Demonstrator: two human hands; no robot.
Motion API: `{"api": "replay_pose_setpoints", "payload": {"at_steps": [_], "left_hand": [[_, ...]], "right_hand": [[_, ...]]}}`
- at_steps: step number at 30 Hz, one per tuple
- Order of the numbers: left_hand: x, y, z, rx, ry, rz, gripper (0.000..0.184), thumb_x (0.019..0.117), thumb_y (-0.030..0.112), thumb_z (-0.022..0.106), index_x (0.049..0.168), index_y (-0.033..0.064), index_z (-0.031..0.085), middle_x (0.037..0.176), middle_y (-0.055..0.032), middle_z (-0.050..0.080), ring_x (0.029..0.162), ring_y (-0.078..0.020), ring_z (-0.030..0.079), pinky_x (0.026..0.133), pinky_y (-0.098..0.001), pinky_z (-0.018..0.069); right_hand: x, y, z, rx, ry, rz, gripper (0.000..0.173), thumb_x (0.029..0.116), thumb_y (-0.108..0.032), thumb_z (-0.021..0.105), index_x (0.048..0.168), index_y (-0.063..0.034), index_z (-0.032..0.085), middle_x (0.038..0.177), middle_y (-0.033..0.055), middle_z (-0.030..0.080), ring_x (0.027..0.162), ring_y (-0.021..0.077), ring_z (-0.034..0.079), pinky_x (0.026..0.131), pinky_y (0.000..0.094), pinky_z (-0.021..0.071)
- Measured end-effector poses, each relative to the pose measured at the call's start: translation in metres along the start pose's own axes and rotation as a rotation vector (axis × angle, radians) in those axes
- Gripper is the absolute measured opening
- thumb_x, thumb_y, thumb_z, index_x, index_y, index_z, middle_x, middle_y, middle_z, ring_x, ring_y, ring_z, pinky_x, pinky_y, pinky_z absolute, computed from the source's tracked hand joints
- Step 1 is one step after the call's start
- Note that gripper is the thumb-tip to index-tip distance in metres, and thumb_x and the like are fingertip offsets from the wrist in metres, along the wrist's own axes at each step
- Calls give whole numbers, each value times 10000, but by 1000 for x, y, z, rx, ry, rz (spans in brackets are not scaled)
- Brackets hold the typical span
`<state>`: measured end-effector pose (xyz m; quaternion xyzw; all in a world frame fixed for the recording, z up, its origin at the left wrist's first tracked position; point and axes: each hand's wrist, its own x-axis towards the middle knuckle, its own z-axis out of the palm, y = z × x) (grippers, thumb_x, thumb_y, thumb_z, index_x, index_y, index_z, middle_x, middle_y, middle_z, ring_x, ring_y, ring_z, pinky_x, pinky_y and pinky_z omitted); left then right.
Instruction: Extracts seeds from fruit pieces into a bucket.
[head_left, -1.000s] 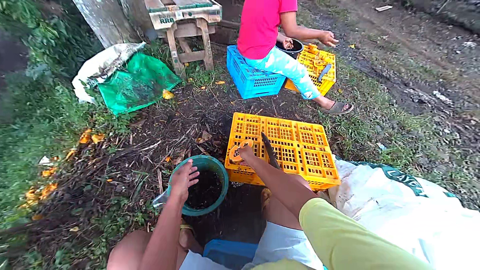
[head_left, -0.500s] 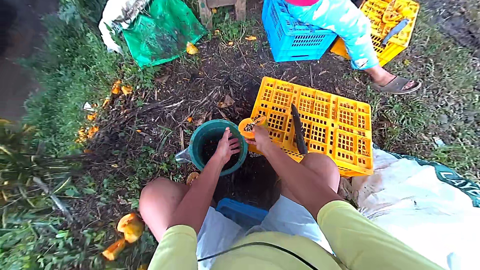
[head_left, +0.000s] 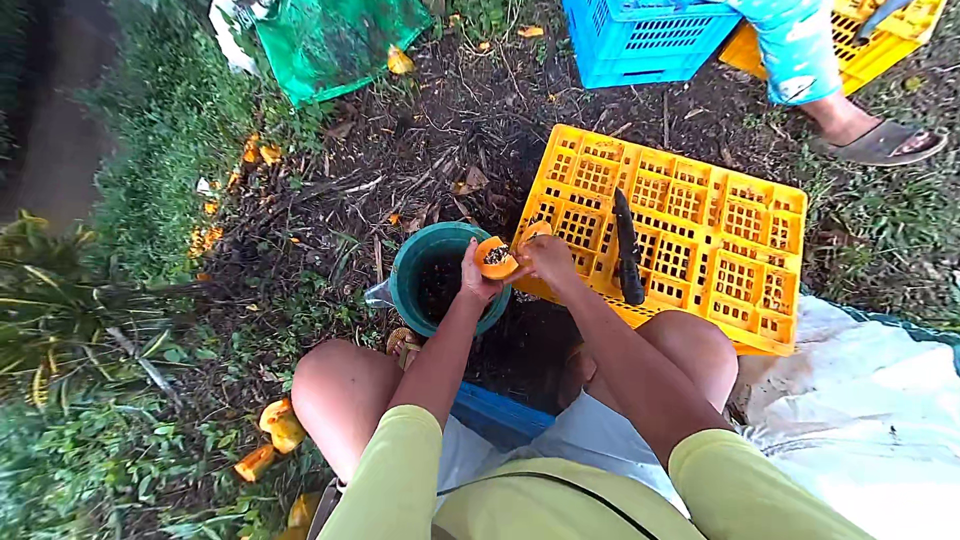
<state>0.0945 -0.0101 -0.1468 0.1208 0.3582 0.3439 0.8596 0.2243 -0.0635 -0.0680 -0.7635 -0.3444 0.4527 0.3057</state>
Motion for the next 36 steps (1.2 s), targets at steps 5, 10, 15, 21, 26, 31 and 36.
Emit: {"api": "replay_pose_setpoints", "payload": {"at_steps": [5, 10, 15, 21, 26, 31, 36], "left_hand": [[-34, 51, 4, 422, -16, 101, 524, 1084, 526, 301, 1303, 120, 549, 1104, -110, 667, 983, -252, 671, 830, -462, 581], [-74, 94, -5, 643, 44, 229, 478, 1102, 443, 372, 1374, 82, 526, 1159, -118, 655, 1042, -216, 651, 919, -425, 555], [-99, 108, -2, 819, 110, 309, 468, 1109, 385, 402, 1422, 56, 515, 1263, -161, 622, 1118, -232, 621, 969, -432, 522], [-109, 117, 4, 817, 138, 426, 455, 1105, 380, 416, 1401, 54, 530, 1247, -164, 627, 1114, -237, 624, 962, -438, 528], [-108, 122, -1, 687, 110, 357, 483, 1115, 417, 344, 1426, 77, 490, 1220, -140, 635, 1089, -224, 640, 943, -424, 546], [-100, 117, -5, 642, 163, 333, 513, 1098, 468, 374, 1436, 102, 494, 1239, -131, 631, 1102, -231, 632, 946, -433, 542], [-99, 114, -3, 687, 153, 386, 500, 1107, 409, 382, 1487, 93, 456, 1326, -152, 599, 1176, -235, 603, 998, -431, 511]], "right_hand": [[2, -13, 26, -39, -140, -149, 406, 1065, -306, 575, 1303, 19, 619, 1265, 243, 641, 1097, 369, 661, 955, 573, 532], [-16, -32, 72, 70, -171, -315, 475, 1011, -338, 662, 1272, 56, 623, 1210, 258, 661, 1104, 362, 663, 980, 556, 527], [-42, -53, 87, -52, -135, -355, 565, 960, -406, 730, 1229, 73, 599, 1155, 280, 644, 1101, 407, 631, 969, 602, 483], [-31, -68, 86, -178, -133, -513, 278, 1029, -167, 591, 1150, 76, 649, 1081, 268, 675, 1026, 398, 671, 937, 570, 515], [-14, -63, 81, 114, -269, -419, 238, 1038, -95, 550, 1192, 50, 657, 1065, 189, 675, 851, 224, 681, 815, 397, 578], [-23, -66, 88, 6, -192, -432, 532, 966, -404, 722, 1210, 60, 630, 1129, 248, 667, 1074, 359, 650, 970, 560, 500], [-19, -68, 91, -46, -120, -467, 433, 993, -326, 701, 1174, 63, 646, 1119, 251, 667, 1075, 368, 651, 970, 553, 498]]}}
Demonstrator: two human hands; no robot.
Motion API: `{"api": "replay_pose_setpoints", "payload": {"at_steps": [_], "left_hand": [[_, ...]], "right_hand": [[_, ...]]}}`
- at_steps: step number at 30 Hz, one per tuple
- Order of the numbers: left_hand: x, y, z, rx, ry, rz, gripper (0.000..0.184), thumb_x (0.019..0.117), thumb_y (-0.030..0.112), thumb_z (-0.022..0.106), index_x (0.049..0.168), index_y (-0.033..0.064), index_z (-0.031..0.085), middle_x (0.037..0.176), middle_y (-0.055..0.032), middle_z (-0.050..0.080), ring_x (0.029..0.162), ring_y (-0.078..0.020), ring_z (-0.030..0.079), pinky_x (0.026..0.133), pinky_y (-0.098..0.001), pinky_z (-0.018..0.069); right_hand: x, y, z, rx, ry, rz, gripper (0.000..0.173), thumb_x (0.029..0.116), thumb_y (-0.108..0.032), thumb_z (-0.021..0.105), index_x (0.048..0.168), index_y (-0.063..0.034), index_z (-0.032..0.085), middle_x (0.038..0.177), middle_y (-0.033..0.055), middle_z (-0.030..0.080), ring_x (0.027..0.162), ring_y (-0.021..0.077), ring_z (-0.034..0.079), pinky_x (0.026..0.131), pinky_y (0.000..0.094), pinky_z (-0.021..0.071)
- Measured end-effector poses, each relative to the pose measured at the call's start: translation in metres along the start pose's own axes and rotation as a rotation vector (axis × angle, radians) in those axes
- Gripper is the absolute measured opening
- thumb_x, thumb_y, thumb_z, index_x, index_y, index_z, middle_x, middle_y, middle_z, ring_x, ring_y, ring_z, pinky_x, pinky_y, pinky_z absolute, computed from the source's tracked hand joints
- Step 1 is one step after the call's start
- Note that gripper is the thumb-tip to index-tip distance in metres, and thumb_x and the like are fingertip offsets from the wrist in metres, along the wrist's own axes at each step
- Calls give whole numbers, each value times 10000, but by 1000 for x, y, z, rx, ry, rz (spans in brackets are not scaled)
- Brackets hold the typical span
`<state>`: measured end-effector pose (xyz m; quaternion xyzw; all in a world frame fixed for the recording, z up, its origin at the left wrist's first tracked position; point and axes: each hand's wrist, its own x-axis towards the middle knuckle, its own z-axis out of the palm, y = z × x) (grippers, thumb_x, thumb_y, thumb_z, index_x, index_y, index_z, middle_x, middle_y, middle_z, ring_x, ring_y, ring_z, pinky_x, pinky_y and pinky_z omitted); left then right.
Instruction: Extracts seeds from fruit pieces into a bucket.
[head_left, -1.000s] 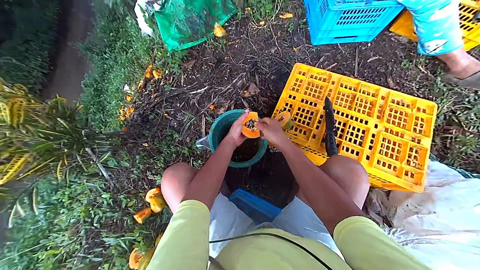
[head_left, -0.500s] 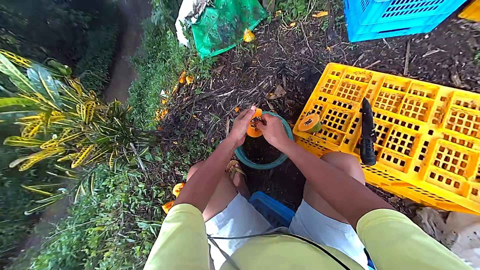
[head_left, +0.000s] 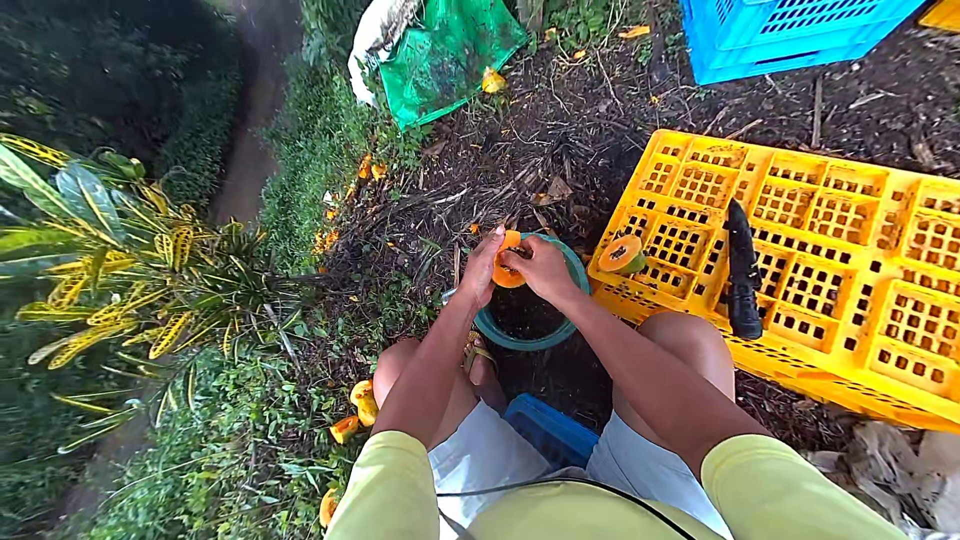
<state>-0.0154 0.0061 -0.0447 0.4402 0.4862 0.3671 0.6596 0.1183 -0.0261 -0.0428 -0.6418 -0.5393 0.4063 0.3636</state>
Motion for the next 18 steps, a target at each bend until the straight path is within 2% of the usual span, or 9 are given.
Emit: {"api": "replay_pose_setpoints", "payload": {"at_steps": [2, 4, 7, 9, 11, 15, 18], "left_hand": [[-1, 2, 1, -18, -11, 6, 486, 1109, 404, 375, 1465, 86, 467, 1284, -149, 614, 1144, -230, 616, 979, -421, 521], [-1, 5, 1, -31, -24, 8, 485, 1111, 407, 367, 1452, 79, 476, 1256, -147, 626, 1120, -227, 627, 969, -417, 529], [1, 4, 1, -40, -17, 13, 471, 1113, 407, 361, 1409, 69, 504, 1203, -135, 641, 1080, -214, 641, 942, -406, 543], [1, 2, 2, -12, -16, 23, 469, 1108, 397, 389, 1412, 64, 515, 1220, -141, 634, 1091, -218, 630, 948, -415, 535], [0, 2, 4, 23, -19, 35, 451, 1108, 379, 394, 1397, 58, 526, 1226, -143, 626, 1097, -217, 620, 951, -419, 528], [-4, 4, 5, 51, -36, 31, 458, 1112, 379, 376, 1399, 60, 534, 1231, -142, 635, 1104, -220, 627, 954, -428, 532], [-4, 6, 5, 4, -36, 16, 469, 1111, 396, 368, 1407, 65, 520, 1218, -136, 641, 1089, -215, 636, 946, -418, 539]], "right_hand": [[2, -1, -2, -12, 2, -10, 297, 1022, -214, 643, 1140, 58, 661, 1089, 243, 677, 1052, 361, 659, 954, 544, 502], [3, -2, -5, 21, -12, 10, 237, 1024, -151, 613, 1145, 46, 665, 1094, 234, 678, 1053, 348, 656, 954, 539, 498], [2, -2, -10, 96, -43, 38, 305, 1019, -215, 632, 1187, 39, 653, 1114, 221, 675, 1051, 320, 651, 950, 522, 497], [1, -2, -10, 114, -43, 53, 403, 981, -322, 711, 1175, 27, 653, 1091, 207, 683, 1037, 312, 659, 947, 528, 506], [1, -1, -9, 88, -32, 45, 430, 966, -342, 733, 1167, 29, 650, 1092, 214, 683, 1048, 324, 662, 954, 543, 505], [0, 0, -11, 35, -3, -5, 312, 1011, -241, 663, 1111, 55, 657, 1085, 229, 662, 1035, 340, 644, 938, 539, 495], [0, 0, -12, 29, -6, -5, 241, 1013, -166, 638, 1115, 51, 659, 1101, 226, 660, 1047, 335, 641, 943, 525, 493]]}}
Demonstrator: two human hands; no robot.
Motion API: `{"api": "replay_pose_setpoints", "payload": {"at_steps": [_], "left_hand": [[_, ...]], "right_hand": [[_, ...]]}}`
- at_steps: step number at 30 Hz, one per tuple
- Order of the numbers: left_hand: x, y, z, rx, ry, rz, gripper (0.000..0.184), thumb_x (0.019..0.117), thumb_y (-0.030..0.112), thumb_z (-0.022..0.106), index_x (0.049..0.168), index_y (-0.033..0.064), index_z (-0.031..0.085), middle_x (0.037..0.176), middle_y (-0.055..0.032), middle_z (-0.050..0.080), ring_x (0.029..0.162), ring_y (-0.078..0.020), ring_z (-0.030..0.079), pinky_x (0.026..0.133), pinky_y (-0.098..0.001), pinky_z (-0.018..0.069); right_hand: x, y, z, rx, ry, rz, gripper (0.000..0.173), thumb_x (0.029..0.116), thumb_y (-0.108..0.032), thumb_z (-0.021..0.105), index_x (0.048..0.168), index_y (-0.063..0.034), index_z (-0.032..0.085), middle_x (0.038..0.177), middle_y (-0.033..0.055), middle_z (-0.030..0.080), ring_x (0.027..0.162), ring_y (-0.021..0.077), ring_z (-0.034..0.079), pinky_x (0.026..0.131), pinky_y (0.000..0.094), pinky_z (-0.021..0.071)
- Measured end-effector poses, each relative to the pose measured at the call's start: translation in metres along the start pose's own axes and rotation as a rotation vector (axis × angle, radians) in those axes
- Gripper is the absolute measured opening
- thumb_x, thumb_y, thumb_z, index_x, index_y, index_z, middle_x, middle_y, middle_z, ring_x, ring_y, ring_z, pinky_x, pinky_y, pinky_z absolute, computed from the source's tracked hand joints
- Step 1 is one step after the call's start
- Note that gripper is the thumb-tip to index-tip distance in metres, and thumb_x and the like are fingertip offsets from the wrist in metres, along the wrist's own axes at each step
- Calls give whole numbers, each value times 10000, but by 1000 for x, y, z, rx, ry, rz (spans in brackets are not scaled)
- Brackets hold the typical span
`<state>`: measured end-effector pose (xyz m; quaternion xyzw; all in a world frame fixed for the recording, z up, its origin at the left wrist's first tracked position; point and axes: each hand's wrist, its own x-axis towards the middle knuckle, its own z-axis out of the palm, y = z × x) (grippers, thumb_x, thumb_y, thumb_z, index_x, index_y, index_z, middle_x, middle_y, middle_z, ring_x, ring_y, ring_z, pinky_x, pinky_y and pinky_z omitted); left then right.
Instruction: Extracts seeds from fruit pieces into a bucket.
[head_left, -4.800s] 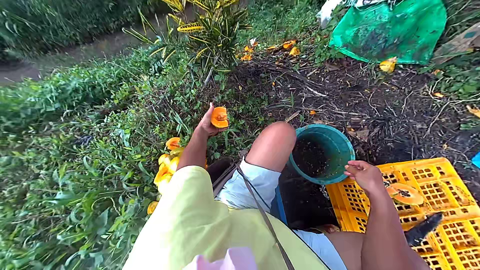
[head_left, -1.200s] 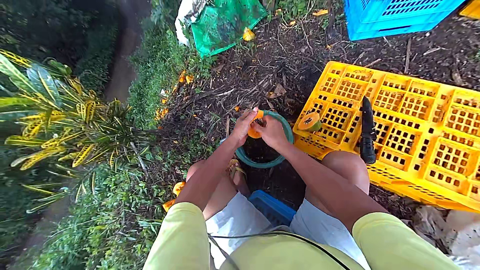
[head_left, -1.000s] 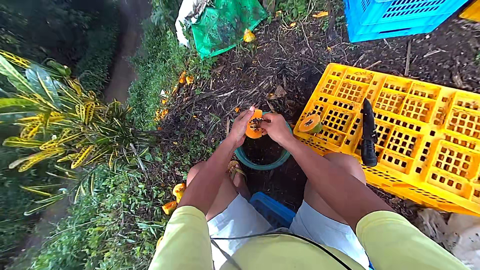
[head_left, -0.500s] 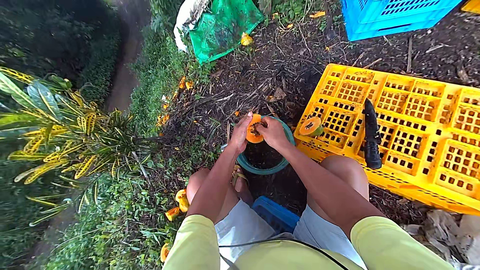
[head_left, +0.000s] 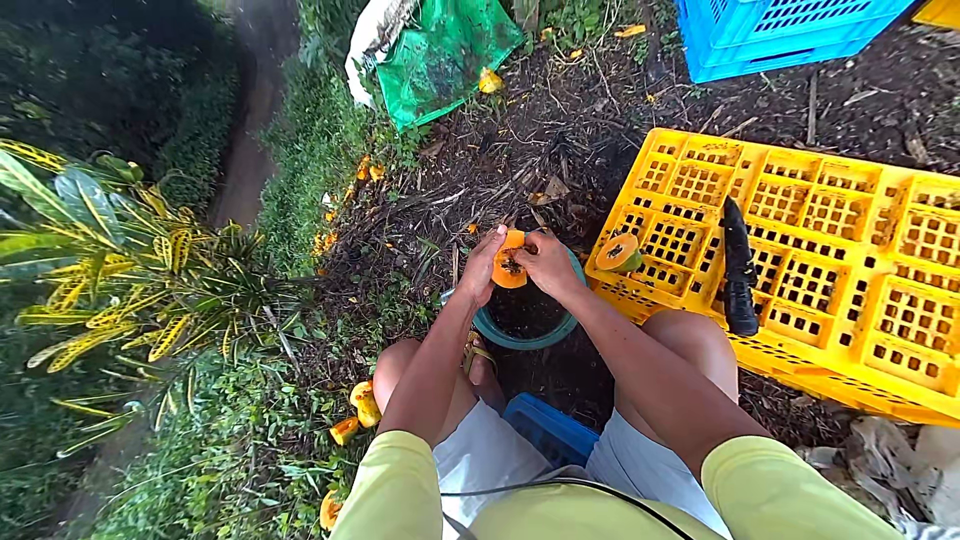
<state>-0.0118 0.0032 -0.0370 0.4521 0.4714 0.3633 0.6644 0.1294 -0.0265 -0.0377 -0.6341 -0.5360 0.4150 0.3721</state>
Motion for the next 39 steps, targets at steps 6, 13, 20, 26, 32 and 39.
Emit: {"api": "replay_pose_setpoints", "payload": {"at_steps": [6, 13, 20, 26, 32, 39], "left_hand": [[3, -7, 4, 97, 11, 85, 417, 1105, 344, 413, 1344, 52, 588, 1212, -127, 646, 1086, -193, 622, 946, -399, 523], [1, -8, 10, 90, -2, 106, 409, 1096, 321, 449, 1364, 45, 589, 1257, -135, 645, 1133, -202, 619, 978, -404, 514], [1, -1, 9, -41, 23, 38, 432, 1110, 370, 392, 1363, 66, 563, 1213, -121, 653, 1087, -205, 641, 946, -404, 541], [0, -3, 8, 79, -13, 77, 420, 1107, 342, 411, 1360, 61, 593, 1236, -129, 654, 1114, -207, 633, 964, -410, 530], [2, 2, 3, 60, -16, 67, 437, 1111, 365, 383, 1338, 60, 600, 1214, -124, 658, 1095, -207, 637, 952, -414, 534], [3, -2, 9, 191, 21, 157, 416, 1079, 328, 492, 1351, 32, 598, 1304, -156, 622, 1184, -225, 600, 1016, -436, 497]], "right_hand": [[-1, 4, 3, 61, 7, 68, 384, 972, -333, 719, 1123, 15, 665, 1050, 198, 690, 1003, 319, 670, 912, 547, 517], [-4, 2, 3, 65, 85, 70, 248, 1043, -171, 567, 1123, 38, 672, 1058, 222, 680, 1013, 336, 657, 915, 541, 495], [3, 10, -4, 361, 19, 112, 197, 986, -112, 660, 1116, 36, 657, 991, 141, 654, 802, 173, 609, 736, 351, 524], [3, 15, 2, 245, 77, 43, 162, 1001, -92, 637, 1085, 43, 666, 1010, 177, 672, 874, 238, 667, 809, 432, 564], [3, 17, -3, 319, -12, 54, 215, 1048, -114, 567, 1153, 54, 648, 1044, 174, 661, 835, 206, 656, 762, 380, 568], [-8, 2, -6, 56, -37, 25, 348, 958, -224, 731, 1175, 31, 638, 1117, 218, 671, 1070, 327, 649, 959, 547, 500]]}}
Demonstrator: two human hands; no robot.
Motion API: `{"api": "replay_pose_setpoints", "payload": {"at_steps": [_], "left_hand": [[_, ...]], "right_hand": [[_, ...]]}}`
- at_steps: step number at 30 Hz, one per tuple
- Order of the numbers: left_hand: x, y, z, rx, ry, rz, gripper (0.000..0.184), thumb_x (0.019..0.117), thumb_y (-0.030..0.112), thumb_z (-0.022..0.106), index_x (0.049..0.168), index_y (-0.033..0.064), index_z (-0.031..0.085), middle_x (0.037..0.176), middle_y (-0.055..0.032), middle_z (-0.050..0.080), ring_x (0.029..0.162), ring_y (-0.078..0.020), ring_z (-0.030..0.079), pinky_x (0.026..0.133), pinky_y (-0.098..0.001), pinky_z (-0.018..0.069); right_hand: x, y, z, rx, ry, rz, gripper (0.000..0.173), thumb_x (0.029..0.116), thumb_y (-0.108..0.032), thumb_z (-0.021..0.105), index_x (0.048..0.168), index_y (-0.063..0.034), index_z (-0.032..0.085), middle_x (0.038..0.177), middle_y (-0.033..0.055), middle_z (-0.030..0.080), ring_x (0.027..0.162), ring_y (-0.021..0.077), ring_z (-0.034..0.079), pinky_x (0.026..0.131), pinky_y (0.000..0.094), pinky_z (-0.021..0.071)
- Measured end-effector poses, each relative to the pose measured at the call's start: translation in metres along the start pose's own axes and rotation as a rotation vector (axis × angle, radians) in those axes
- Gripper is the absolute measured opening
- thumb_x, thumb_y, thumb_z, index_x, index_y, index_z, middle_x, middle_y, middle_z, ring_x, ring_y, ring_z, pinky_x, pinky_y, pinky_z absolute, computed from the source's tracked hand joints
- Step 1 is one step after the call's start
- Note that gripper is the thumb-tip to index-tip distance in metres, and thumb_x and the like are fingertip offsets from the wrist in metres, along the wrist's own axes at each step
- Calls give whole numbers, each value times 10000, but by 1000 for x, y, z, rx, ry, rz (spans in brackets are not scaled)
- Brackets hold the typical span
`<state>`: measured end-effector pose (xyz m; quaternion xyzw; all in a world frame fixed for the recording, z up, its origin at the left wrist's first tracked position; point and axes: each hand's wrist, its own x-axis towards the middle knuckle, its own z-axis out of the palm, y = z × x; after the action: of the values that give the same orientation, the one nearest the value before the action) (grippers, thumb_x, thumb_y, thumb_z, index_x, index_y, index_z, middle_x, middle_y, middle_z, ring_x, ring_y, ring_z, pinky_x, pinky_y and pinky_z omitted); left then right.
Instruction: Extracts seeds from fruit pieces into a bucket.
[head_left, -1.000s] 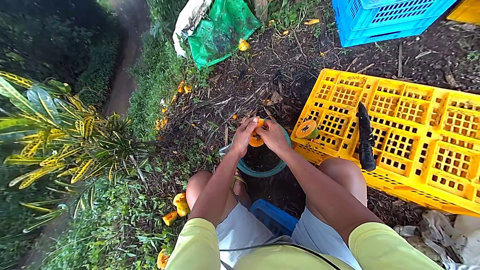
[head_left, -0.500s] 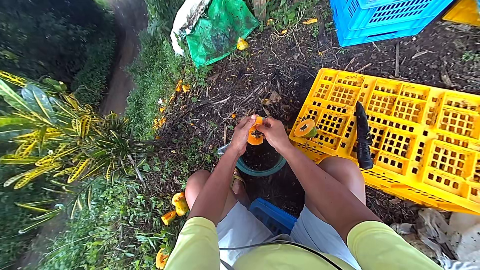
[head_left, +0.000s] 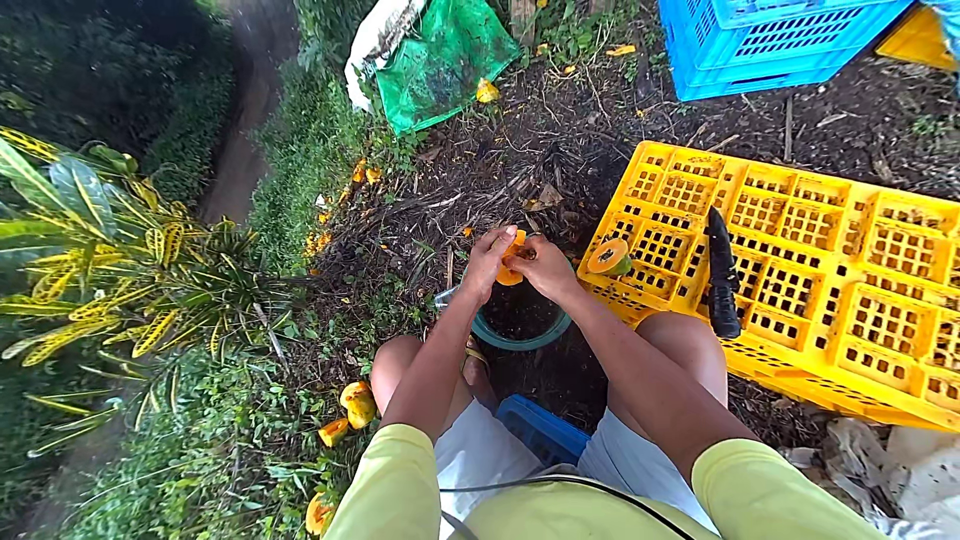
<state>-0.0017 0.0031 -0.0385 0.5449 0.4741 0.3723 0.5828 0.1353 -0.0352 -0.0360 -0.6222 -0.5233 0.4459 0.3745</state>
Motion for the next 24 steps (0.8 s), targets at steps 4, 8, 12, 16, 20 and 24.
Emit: {"api": "replay_pose_setpoints", "payload": {"at_steps": [4, 8, 12, 16, 20, 24], "left_hand": [[-2, 2, -3, -32, -28, -23, 411, 1091, 325, 465, 1338, 29, 605, 1267, -151, 641, 1154, -218, 614, 1002, -430, 505], [-1, 3, -5, -95, -13, -45, 424, 1104, 355, 421, 1308, 39, 615, 1198, -128, 662, 1085, -196, 635, 956, -406, 528], [-2, 1, 0, -71, 8, -19, 418, 1095, 339, 447, 1337, 30, 592, 1262, -150, 632, 1138, -211, 611, 987, -421, 509], [-2, -4, 4, -29, 6, 89, 404, 1078, 308, 491, 1350, 34, 610, 1347, -136, 614, 1204, -199, 596, 1023, -407, 497], [-5, -6, 8, 40, -35, 180, 391, 1061, 271, 513, 1350, 27, 614, 1345, -127, 619, 1202, -173, 593, 1027, -384, 489], [-4, -6, 7, -19, -53, 103, 405, 1077, 293, 476, 1368, 42, 602, 1347, -123, 619, 1208, -187, 593, 1026, -396, 492]], "right_hand": [[7, 10, -1, 48, 51, -50, 152, 970, -70, 655, 1066, 46, 678, 1008, 196, 688, 939, 279, 672, 876, 488, 534], [7, 10, -2, 191, -22, 15, 229, 973, -84, 649, 1155, 54, 645, 1069, 191, 665, 888, 236, 664, 806, 418, 567], [-1, 4, 4, 198, -20, 69, 462, 911, -167, 777, 1272, 47, 583, 1217, 238, 636, 1121, 307, 626, 987, 497, 503], [-2, 10, 17, 372, 73, 83, 366, 944, -123, 695, 1251, 40, 581, 1159, 203, 647, 1072, 252, 633, 954, 440, 516], [-1, 8, 20, 415, 117, 129, 281, 1025, -130, 590, 1242, 49, 576, 1133, 205, 638, 1044, 256, 625, 937, 441, 507], [2, 9, 16, 420, 111, 185, 286, 1035, -122, 557, 1265, 45, 590, 1199, 219, 628, 1115, 282, 601, 982, 473, 474]]}}
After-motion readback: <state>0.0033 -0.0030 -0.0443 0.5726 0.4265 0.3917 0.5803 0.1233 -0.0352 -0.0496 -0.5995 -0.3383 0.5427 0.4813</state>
